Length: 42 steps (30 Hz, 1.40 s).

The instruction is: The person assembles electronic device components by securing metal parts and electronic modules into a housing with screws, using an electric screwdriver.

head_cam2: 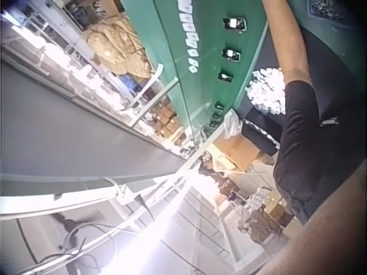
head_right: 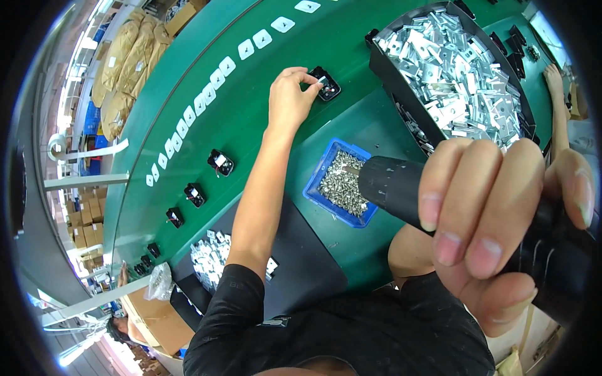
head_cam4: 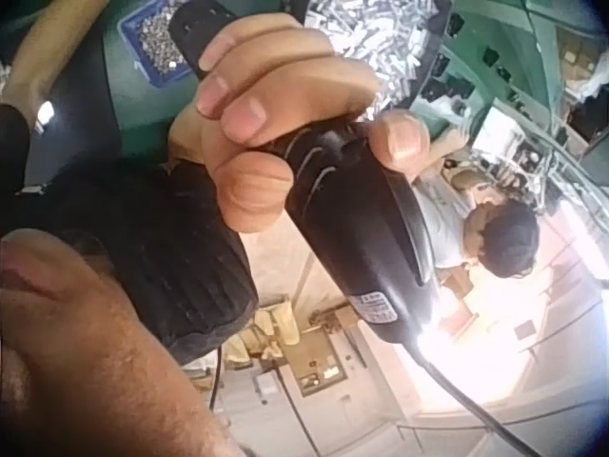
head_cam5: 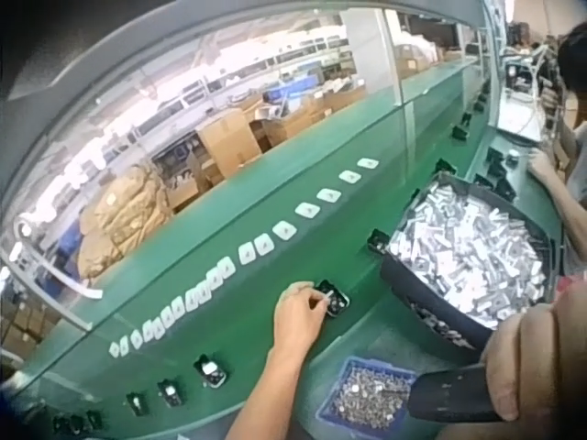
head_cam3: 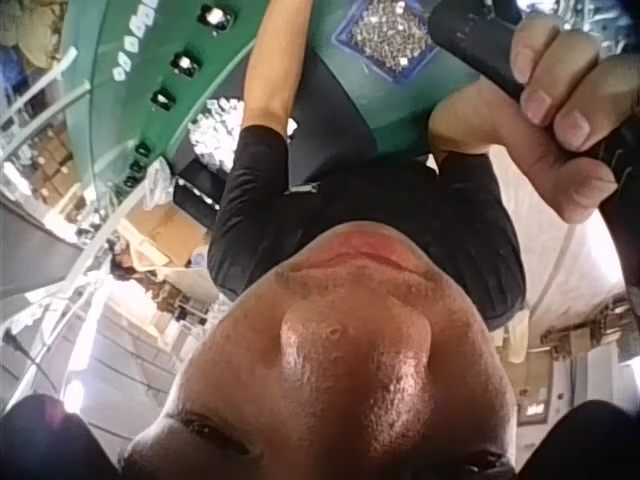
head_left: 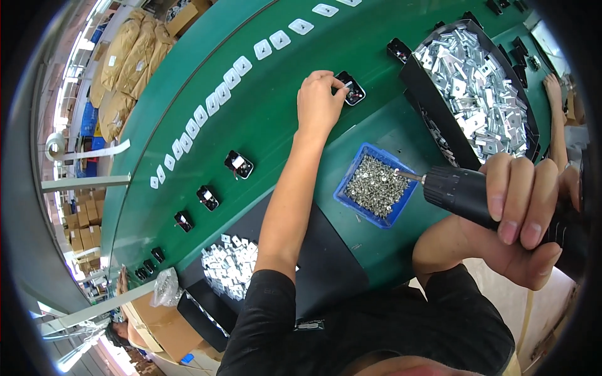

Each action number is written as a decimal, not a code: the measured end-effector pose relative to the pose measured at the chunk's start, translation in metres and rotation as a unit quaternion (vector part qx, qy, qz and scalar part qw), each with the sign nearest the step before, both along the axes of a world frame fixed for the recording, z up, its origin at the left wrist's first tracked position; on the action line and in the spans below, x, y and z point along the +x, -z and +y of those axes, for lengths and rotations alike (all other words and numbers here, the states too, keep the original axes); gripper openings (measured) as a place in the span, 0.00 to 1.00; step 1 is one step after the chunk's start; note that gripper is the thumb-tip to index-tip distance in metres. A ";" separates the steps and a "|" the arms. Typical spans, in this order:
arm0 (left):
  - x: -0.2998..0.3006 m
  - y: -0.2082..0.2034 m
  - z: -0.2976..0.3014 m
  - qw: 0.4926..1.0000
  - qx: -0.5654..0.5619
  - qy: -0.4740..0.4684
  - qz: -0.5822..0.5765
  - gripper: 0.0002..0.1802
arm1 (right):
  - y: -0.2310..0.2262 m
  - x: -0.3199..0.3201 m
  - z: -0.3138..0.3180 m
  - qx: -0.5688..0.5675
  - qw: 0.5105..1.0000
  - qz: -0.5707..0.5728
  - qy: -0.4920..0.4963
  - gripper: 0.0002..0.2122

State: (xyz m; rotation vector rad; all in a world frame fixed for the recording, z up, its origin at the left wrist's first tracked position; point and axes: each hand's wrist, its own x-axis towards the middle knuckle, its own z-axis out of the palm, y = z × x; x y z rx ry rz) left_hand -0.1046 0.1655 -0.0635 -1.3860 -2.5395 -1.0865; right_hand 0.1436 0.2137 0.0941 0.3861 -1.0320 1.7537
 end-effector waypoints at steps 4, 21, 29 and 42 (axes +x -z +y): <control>0.001 0.012 0.006 0.999 -0.007 -0.023 0.031 0.06 | 0.005 0.001 0.001 -0.017 1.000 -0.005 -0.001 0.21; -0.009 0.021 -0.009 0.994 0.029 0.025 -0.104 0.37 | 0.005 -0.006 0.004 0.049 0.999 -0.007 -0.004 0.22; 0.005 0.013 -0.010 0.996 -0.082 0.023 -0.041 0.47 | 0.003 -0.008 -0.003 0.073 0.997 -0.006 0.001 0.21; 0.093 -0.070 -0.121 0.991 0.069 0.069 -0.097 0.43 | -0.006 -0.015 -0.011 -0.072 0.995 0.040 -0.061 0.10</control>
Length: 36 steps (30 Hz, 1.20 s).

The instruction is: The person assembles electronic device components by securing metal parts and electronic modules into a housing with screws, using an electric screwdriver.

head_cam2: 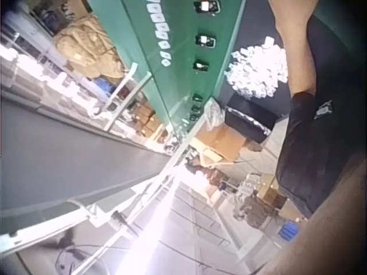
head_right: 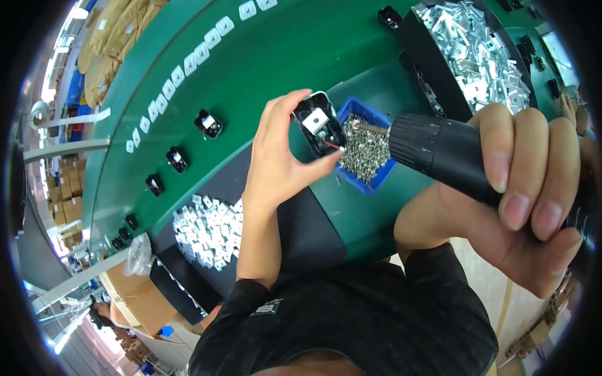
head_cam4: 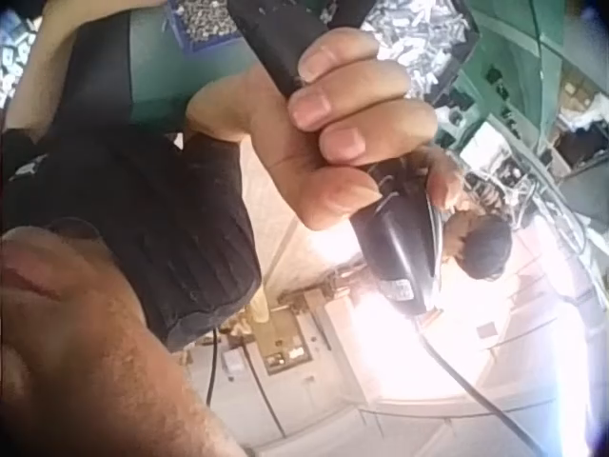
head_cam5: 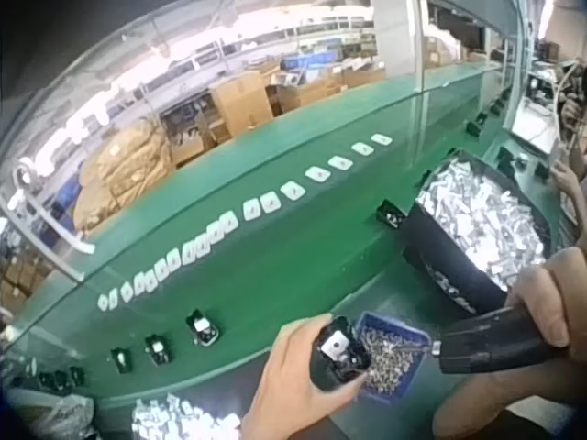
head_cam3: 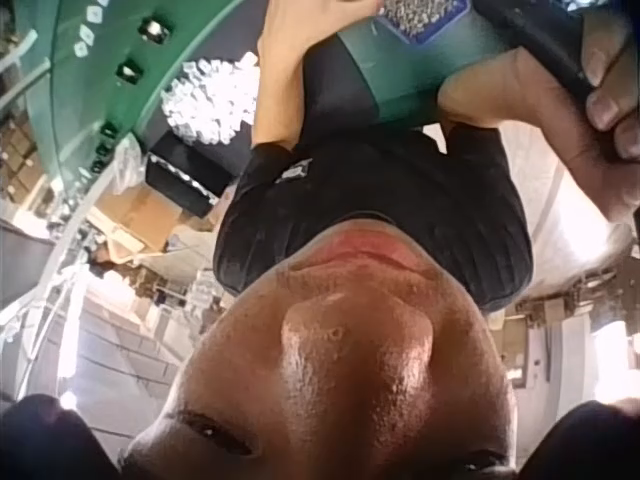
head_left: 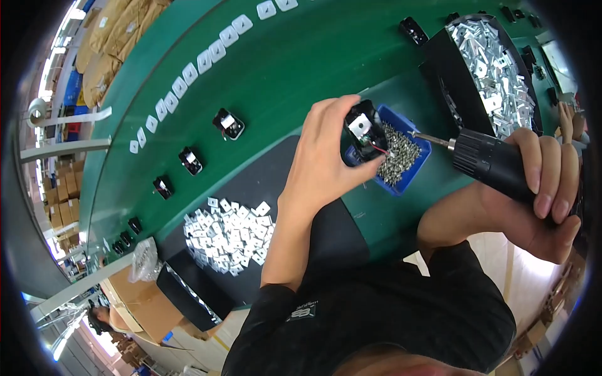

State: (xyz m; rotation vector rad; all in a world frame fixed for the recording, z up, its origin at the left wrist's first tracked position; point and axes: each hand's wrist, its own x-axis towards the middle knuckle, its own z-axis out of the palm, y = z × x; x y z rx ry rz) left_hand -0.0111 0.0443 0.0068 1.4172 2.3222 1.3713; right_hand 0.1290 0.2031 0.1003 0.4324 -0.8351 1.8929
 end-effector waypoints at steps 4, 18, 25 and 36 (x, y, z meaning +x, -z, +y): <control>0.008 0.001 -0.011 0.998 0.032 0.042 -0.044 0.44 | 0.004 -0.011 -0.010 0.047 0.998 -0.006 -0.038 0.10; 0.009 -0.003 -0.010 0.983 0.164 0.081 -0.011 0.46 | 0.009 -0.013 -0.022 0.104 0.992 -0.075 -0.009 0.17; 0.009 -0.004 -0.008 0.979 0.179 0.094 -0.003 0.46 | -0.001 -0.016 -0.018 0.119 0.987 -0.099 -0.035 0.18; 0.011 -0.008 -0.007 0.981 0.171 0.086 0.012 0.46 | 0.007 -0.013 -0.013 0.129 0.988 -0.077 -0.037 0.17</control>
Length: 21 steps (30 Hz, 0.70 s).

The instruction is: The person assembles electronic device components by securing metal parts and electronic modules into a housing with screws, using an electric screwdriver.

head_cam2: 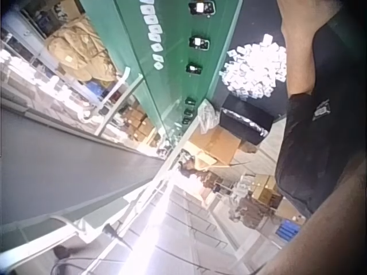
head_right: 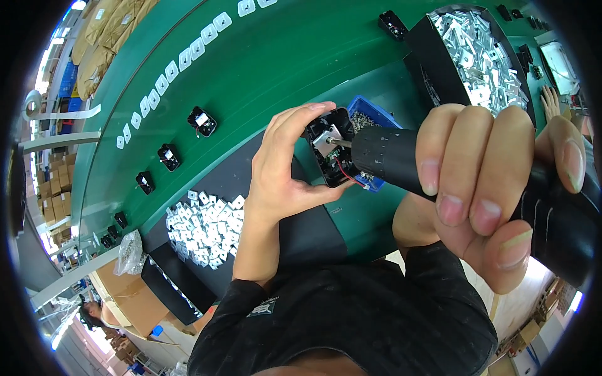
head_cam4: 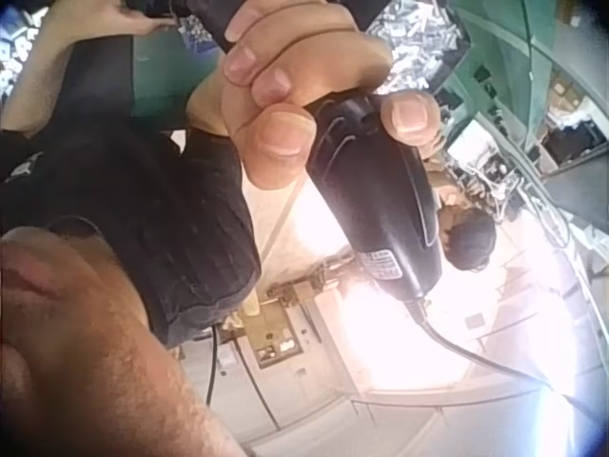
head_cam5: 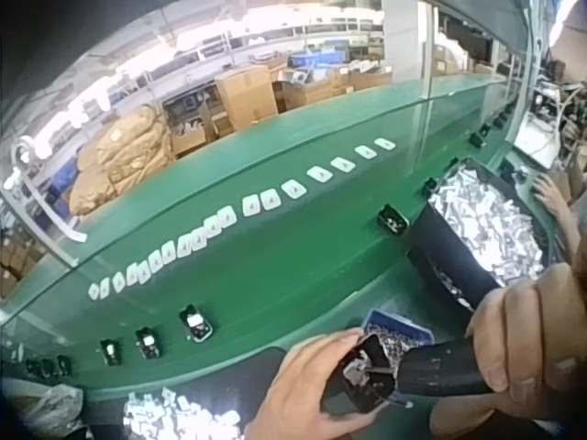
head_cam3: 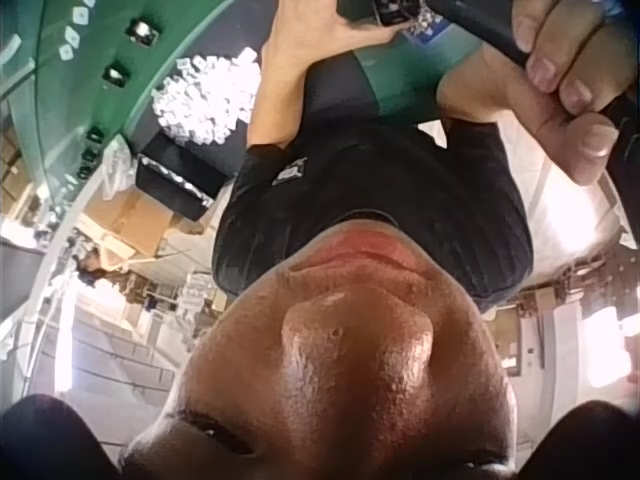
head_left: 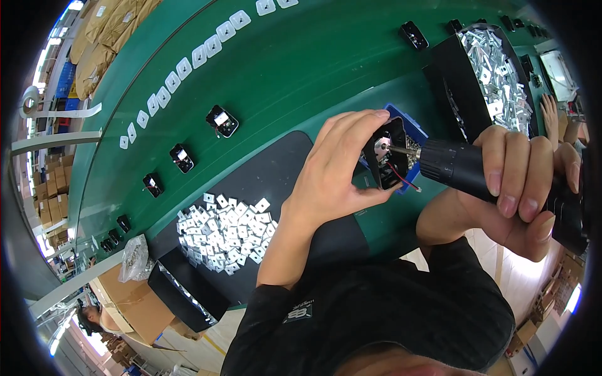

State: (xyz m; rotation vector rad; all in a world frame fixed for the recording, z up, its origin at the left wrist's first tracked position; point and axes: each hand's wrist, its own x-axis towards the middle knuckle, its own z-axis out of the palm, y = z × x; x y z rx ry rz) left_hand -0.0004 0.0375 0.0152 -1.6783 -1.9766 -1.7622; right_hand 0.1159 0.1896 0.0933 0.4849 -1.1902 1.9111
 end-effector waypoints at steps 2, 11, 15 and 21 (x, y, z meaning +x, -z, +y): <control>0.000 -0.001 0.000 1.000 -0.006 0.013 0.001 0.46 | -0.002 0.001 0.001 0.011 1.000 -0.014 -0.008 0.18; 0.007 -0.005 -0.002 0.999 0.005 0.002 0.051 0.42 | -0.004 -0.002 0.001 0.071 0.995 0.030 -0.059 0.13; 0.006 -0.002 -0.002 0.999 -0.006 0.032 0.036 0.43 | -0.006 -0.008 0.011 0.102 0.987 -0.003 -0.122 0.15; 0.006 -0.009 0.001 0.996 -0.072 0.058 0.000 0.42 | -0.006 -0.010 0.029 0.160 0.976 0.004 -0.148 0.20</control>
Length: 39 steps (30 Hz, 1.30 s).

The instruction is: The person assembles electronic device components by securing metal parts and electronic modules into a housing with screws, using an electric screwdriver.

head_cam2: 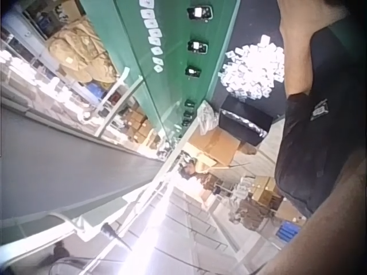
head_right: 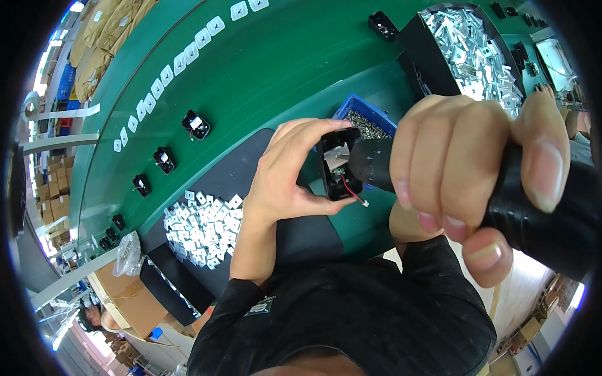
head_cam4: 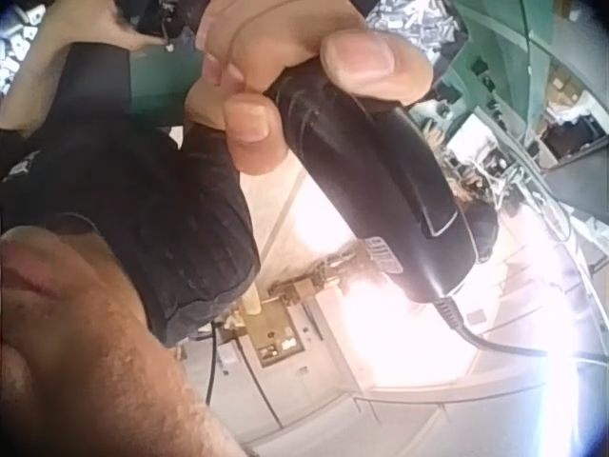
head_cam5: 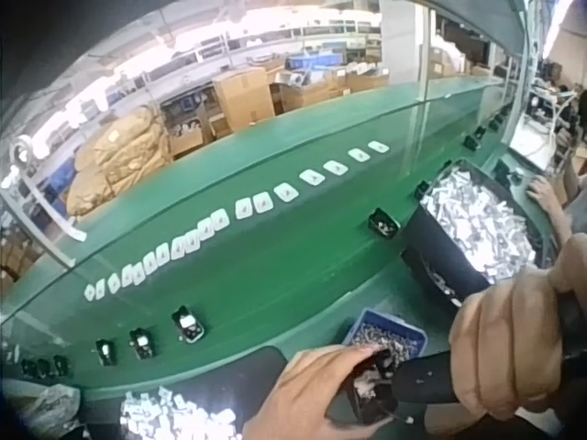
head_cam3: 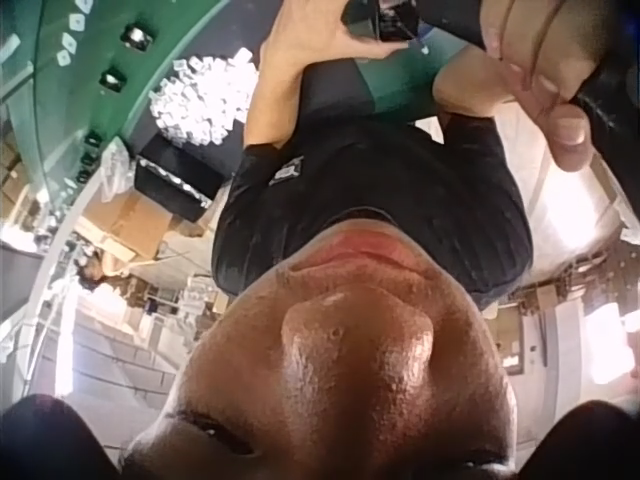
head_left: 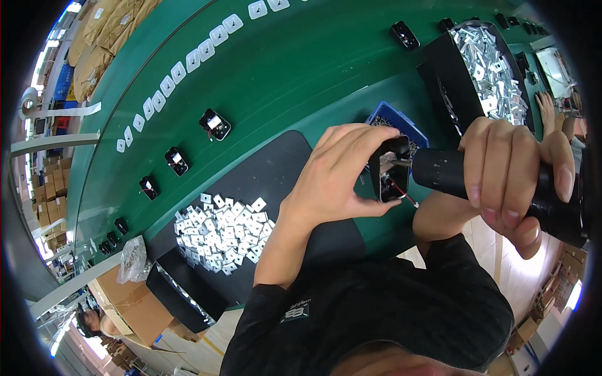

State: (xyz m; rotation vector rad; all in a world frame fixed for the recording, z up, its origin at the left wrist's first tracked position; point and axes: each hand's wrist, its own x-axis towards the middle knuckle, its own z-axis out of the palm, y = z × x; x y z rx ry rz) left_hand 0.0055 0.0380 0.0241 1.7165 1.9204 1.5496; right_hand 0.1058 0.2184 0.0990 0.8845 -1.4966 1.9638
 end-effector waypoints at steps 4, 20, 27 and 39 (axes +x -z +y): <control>-0.008 0.002 0.000 0.974 -0.149 -0.139 0.102 0.40 | 0.000 0.015 -0.004 -0.224 0.973 0.049 0.023 0.12; -0.114 0.092 -0.012 0.924 -0.254 -0.278 -0.071 0.45 | 0.000 0.030 0.007 -0.202 0.959 0.096 0.172 0.20; -0.051 0.011 0.006 0.955 -0.087 -0.283 -0.015 0.25 | 0.003 0.036 0.026 -0.128 0.973 0.101 0.164 0.22; 0.045 0.032 0.053 0.939 -0.301 0.025 0.166 0.10 | -0.005 0.038 0.006 -0.187 0.952 0.139 0.200 0.22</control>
